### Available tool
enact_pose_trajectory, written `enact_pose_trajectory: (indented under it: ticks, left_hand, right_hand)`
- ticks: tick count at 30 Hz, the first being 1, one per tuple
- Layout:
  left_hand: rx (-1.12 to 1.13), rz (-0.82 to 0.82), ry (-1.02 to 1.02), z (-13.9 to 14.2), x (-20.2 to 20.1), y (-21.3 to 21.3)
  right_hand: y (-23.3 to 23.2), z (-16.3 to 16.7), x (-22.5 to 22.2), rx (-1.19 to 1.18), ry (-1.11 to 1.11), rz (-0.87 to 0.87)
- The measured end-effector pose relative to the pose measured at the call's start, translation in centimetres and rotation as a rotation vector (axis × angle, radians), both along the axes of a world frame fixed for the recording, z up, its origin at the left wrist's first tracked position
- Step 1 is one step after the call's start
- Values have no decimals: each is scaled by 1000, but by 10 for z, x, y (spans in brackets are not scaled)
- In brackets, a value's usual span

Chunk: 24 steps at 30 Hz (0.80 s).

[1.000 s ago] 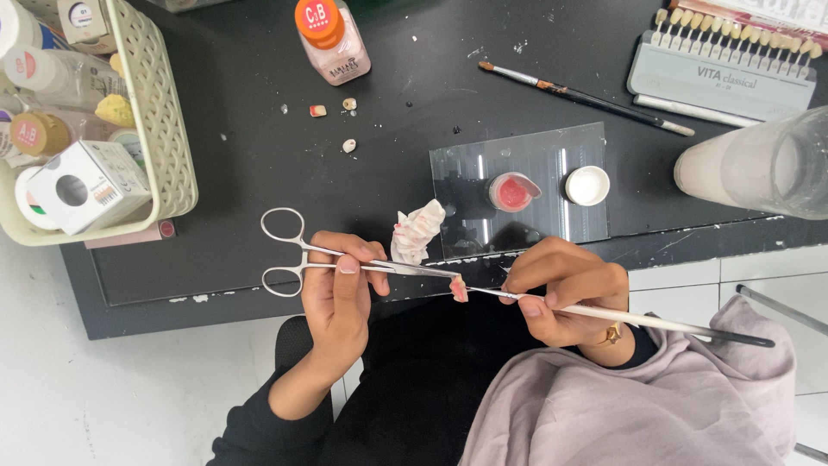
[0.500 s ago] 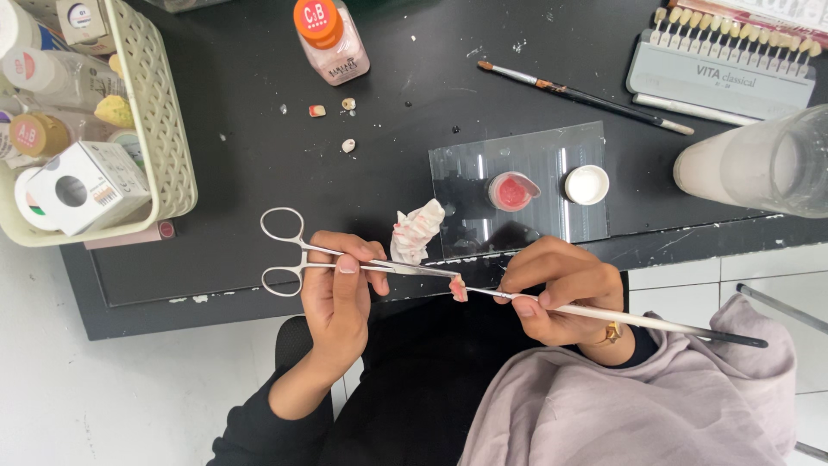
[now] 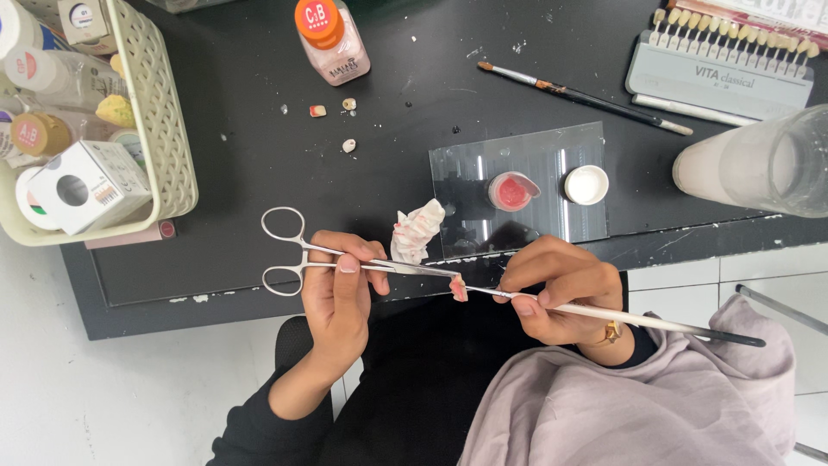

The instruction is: The person holds a partial denture with forceps in one hand and uses a fine brush in the other hand to apply pink ceramic/acrylic material onto the denture teeth, dipping the brush into a small dish of pink material and working over the denture surface.

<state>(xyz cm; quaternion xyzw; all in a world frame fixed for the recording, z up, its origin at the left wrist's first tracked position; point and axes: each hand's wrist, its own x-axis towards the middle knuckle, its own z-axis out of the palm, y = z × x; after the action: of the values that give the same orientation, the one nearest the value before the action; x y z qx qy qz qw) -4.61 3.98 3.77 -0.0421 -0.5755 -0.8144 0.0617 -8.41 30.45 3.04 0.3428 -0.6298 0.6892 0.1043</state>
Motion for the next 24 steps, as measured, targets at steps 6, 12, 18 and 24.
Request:
enact_pose_trajectory:
  ticks: [6, 12, 18, 24]
  left_hand:
    - [16, 1, -9, -1, 1, 1]
    - [22, -1, -4, -2, 1, 0]
    - [21, 3, -8, -2, 1, 0]
    - [15, -2, 2, -2, 1, 0]
  right_hand:
    - [1, 2, 1, 5, -3, 2]
    - [0, 2, 0, -9, 11, -7]
    - [0, 2, 0, -8, 6, -24]
    - [0, 3, 0, 8, 0, -1]
